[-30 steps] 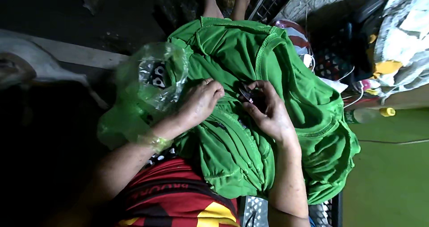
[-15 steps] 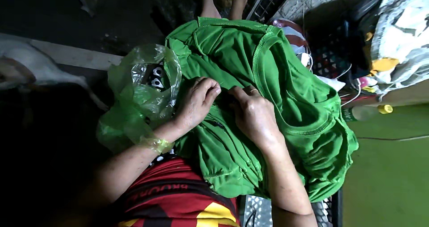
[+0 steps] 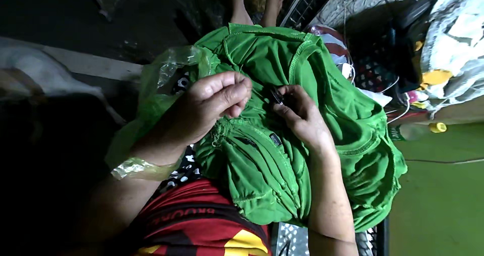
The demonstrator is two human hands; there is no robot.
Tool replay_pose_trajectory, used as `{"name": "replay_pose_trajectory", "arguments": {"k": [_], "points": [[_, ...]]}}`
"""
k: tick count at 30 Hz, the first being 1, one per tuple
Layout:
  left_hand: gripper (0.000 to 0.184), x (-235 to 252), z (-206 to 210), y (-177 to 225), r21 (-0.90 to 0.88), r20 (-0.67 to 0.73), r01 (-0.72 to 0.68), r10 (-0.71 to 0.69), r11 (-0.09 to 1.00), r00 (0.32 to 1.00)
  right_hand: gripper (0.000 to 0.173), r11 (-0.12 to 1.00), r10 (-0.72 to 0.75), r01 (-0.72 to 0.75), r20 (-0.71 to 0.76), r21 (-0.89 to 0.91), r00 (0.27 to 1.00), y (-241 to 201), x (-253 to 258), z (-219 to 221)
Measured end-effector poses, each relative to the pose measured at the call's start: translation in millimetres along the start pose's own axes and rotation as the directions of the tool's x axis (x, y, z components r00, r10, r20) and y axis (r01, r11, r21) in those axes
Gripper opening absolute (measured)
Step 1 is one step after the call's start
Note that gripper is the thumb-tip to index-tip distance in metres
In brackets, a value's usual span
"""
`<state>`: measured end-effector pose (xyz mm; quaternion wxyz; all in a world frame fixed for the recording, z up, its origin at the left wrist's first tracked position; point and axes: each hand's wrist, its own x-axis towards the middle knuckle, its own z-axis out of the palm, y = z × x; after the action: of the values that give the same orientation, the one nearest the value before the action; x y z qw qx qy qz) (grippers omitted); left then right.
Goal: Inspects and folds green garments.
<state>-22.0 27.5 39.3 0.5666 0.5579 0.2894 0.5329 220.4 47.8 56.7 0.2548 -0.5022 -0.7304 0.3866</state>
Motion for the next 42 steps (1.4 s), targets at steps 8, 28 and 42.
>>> {"name": "replay_pose_trajectory", "arguments": {"k": [8, 28, 42], "points": [[0.026, -13.7, 51.2, 5.0, 0.027, 0.489, -0.087, 0.063, 0.996, 0.870, 0.090, 1.000, -0.004, 0.005, 0.154, -0.005, 0.988, -76.8, 70.2, 48.9], [0.038, -90.0, -67.2, 18.3, 0.903, -0.266, 0.350, -0.313, 0.252, 0.912, 0.037, 0.937, -0.248, 0.298, 0.253, -0.181, 0.935, -59.3, 80.2, 37.3], [0.025, -33.9, -36.6, -8.6, 0.670, 0.055, -0.199, 0.219, 0.715, 0.974, 0.033, 0.961, 0.041, -0.025, 0.055, -0.276, 0.998, -3.3, -141.4, -56.4]]}}
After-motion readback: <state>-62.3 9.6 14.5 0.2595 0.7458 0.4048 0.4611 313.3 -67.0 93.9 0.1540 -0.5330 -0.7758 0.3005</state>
